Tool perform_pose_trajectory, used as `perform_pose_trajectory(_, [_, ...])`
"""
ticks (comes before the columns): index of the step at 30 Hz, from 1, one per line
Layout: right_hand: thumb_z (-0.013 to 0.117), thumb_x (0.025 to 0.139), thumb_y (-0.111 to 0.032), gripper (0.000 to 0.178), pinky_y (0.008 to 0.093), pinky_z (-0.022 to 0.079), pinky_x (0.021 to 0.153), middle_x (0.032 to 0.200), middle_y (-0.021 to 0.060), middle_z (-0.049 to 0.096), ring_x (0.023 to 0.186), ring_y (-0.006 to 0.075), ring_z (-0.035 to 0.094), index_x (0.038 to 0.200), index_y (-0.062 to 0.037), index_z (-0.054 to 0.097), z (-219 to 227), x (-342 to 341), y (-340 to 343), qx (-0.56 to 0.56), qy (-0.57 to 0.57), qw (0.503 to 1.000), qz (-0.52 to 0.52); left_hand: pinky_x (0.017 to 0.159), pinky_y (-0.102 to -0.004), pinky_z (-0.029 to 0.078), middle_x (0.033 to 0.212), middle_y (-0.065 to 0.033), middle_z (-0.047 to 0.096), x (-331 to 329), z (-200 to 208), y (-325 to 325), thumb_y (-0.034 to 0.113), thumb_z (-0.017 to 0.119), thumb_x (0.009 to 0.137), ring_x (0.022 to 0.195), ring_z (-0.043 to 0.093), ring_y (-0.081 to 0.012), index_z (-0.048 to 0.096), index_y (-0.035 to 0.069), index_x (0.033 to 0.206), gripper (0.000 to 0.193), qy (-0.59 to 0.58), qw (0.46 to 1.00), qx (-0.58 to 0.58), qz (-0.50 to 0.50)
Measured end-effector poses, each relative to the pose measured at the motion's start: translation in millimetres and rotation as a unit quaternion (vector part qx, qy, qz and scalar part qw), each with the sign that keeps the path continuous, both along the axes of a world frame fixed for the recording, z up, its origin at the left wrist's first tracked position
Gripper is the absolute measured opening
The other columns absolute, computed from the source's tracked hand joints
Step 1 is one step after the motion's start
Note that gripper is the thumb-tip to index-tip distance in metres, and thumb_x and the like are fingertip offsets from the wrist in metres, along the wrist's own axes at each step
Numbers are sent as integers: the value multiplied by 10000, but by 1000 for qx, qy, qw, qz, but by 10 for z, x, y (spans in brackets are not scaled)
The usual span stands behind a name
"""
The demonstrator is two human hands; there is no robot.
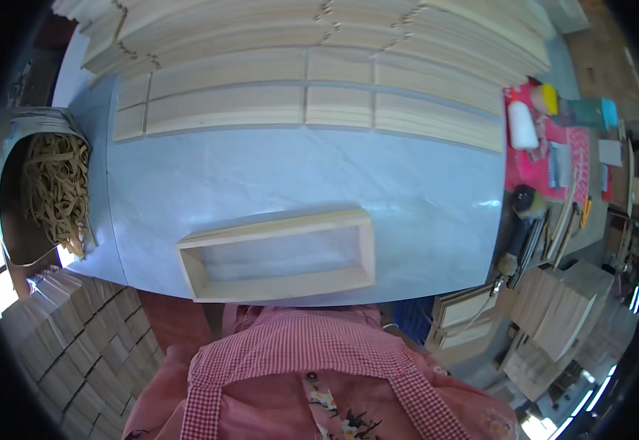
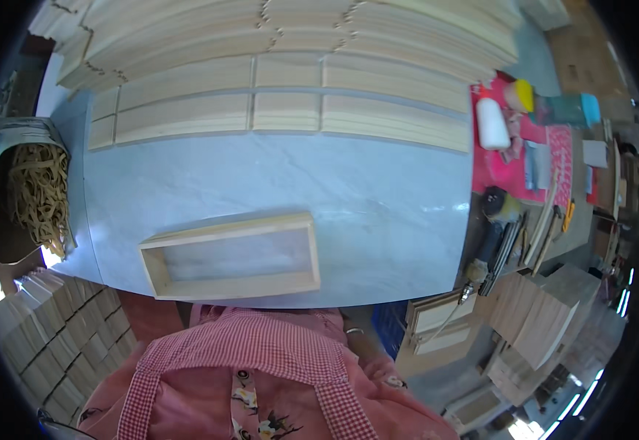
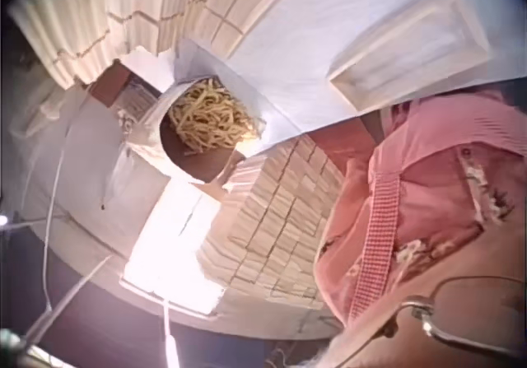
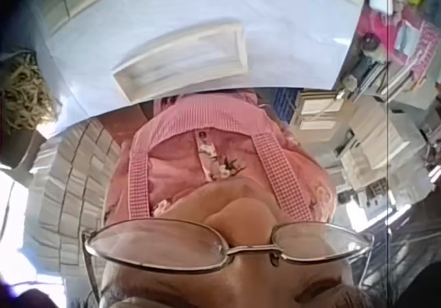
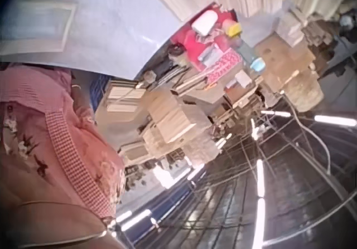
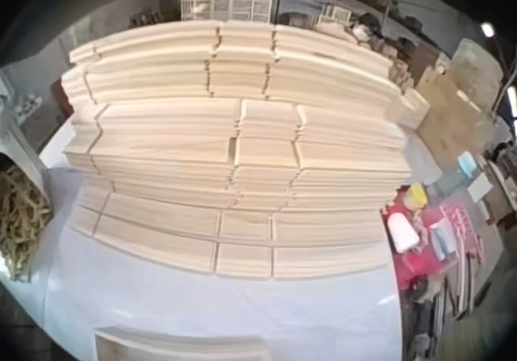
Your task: Assemble and glue small wooden boxes using a nail gun and hammer.
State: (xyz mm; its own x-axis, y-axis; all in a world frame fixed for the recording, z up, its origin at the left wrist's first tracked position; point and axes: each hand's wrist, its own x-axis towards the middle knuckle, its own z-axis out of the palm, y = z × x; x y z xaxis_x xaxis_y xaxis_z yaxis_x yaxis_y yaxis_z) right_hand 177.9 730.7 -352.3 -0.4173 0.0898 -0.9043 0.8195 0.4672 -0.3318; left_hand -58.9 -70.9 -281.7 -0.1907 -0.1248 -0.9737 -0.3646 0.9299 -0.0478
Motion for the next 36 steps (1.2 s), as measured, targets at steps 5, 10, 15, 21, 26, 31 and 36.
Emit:
perform_pose_trajectory(5, [548,985,-298,363,384,543,746,919,109,753,825,281,686,1099,-12,742,111,-28,142,11,-57,998,-8,910,-374,517,1256,-164,667,-748,118,1916,366,648,961,1072,635,-280,623,24,1339,510,-28,980,2,-199])
perform_pose_trajectory(10, [548,980,-299,367,395,543,746,924,118,755,828,301,687,1101,-13,744,20,199,309,26,-38,999,-14,908,-377,523,1336,-203,634,-1383,1429,3864,433,642,955,1106,642,-267,602,41,1385,584,-53,961,-271,-14])
perform_pose_trajectory(15, [547,974,-299,370,406,543,746,929,127,757,831,322,688,1102,-14,745,-1002,-192,207,86,58,994,-16,901,-372,530,1394,-200,613,-535,32,3842,387,642,960,1128,646,-275,590,32,1399,567,44,821,8,569])
perform_pose_trajectory(21, [569,983,-183,248,369,546,702,846,99,738,762,272,668,990,-11,747,483,-939,361,83,60,995,-22,878,-300,478,1106,-109,663,-247,-215,3372,224,615,994,947,589,-194,656,-8,1169,295,430,859,62,270])
perform_pose_trajectory(26, [565,1003,-128,204,270,519,715,932,85,673,768,152,616,1076,23,682,1929,-1633,-4,5,369,906,-209,852,-287,485,1131,-89,641,-836,910,4007,146,589,1004,947,567,-156,637,-18,1204,263,663,655,255,255])
perform_pose_trajectory(31, [573,1013,-123,215,258,492,724,986,74,648,815,163,596,1136,19,678,1667,-2570,-181,7,522,802,-291,848,-263,485,1096,-82,660,-1234,1038,4219,165,627,993,927,575,-149,652,-34,1251,327,549,683,359,322])
perform_pose_trajectory(36, [616,973,-111,230,274,449,659,924,88,624,737,166,552,1127,38,702,1305,-2691,-150,86,594,787,-144,834,-232,487,1057,-86,694,-1486,1026,4280,179,671,975,894,580,-118,681,-47,1266,369,408,730,429,342])
